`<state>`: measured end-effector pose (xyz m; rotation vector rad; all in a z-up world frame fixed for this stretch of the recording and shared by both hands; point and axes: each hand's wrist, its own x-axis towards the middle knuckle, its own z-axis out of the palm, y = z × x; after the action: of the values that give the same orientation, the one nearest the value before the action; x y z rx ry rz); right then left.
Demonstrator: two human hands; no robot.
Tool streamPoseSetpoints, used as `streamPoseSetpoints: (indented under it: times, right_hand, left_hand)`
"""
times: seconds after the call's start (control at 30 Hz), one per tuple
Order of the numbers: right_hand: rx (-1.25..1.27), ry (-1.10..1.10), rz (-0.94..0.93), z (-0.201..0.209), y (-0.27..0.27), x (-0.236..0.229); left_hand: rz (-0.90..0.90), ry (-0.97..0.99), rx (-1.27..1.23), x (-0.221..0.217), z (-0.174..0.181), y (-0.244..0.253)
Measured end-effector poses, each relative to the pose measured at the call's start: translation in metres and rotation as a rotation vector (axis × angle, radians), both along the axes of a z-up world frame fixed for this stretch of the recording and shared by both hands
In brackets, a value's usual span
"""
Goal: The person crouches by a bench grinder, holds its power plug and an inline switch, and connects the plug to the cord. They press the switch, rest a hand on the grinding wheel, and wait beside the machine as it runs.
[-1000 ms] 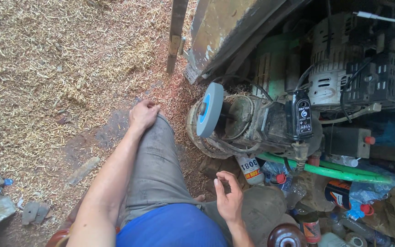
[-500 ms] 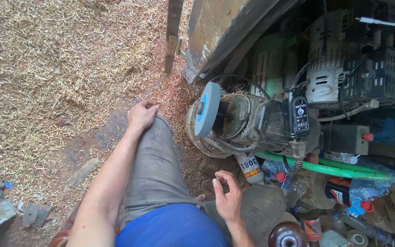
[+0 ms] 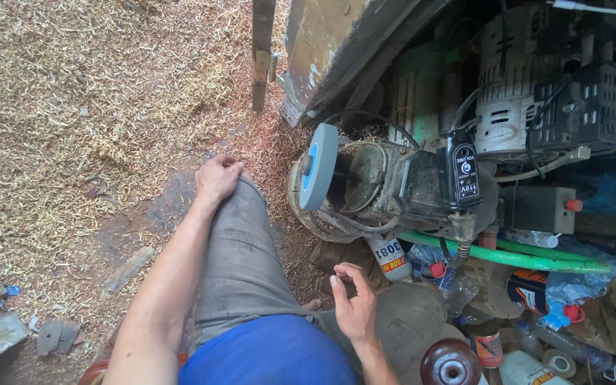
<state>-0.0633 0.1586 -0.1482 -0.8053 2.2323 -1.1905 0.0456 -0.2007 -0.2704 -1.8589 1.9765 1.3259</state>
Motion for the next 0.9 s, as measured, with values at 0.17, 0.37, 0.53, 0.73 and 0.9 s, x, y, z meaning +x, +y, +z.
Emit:
streamPoseSetpoints:
  times: [0.17, 0.37, 0.53, 0.73, 0.9]
  right_hand:
    - [0.006, -0.012, -0.006, 0.002, -0.001, -0.001]
    - [-0.003, -0.004, 0.012, 0.003, -0.002, -0.001]
    - [0.001, 0.004, 0.016, 0.004, -0.004, -0.002]
    - [-0.006, -0.002, 0.021, 0.003, -0.005, -0.002]
    - [-0.001, -0.013, 0.025, 0.001, -0.004, -0.002]
  left_hand:
    - [-0.013, -0.018, 0.013, -0.001, -0.001, 0.0]
    - [-0.015, -0.008, -0.02, 0.002, -0.006, 0.0]
    - [-0.02, 0.006, -0.06, 0.003, -0.013, 0.0]
    - [-0.018, 0.02, -0.069, 0.003, -0.016, 0.0]
    - [-0.011, 0.024, -0.068, 0.002, -0.016, 0.0]
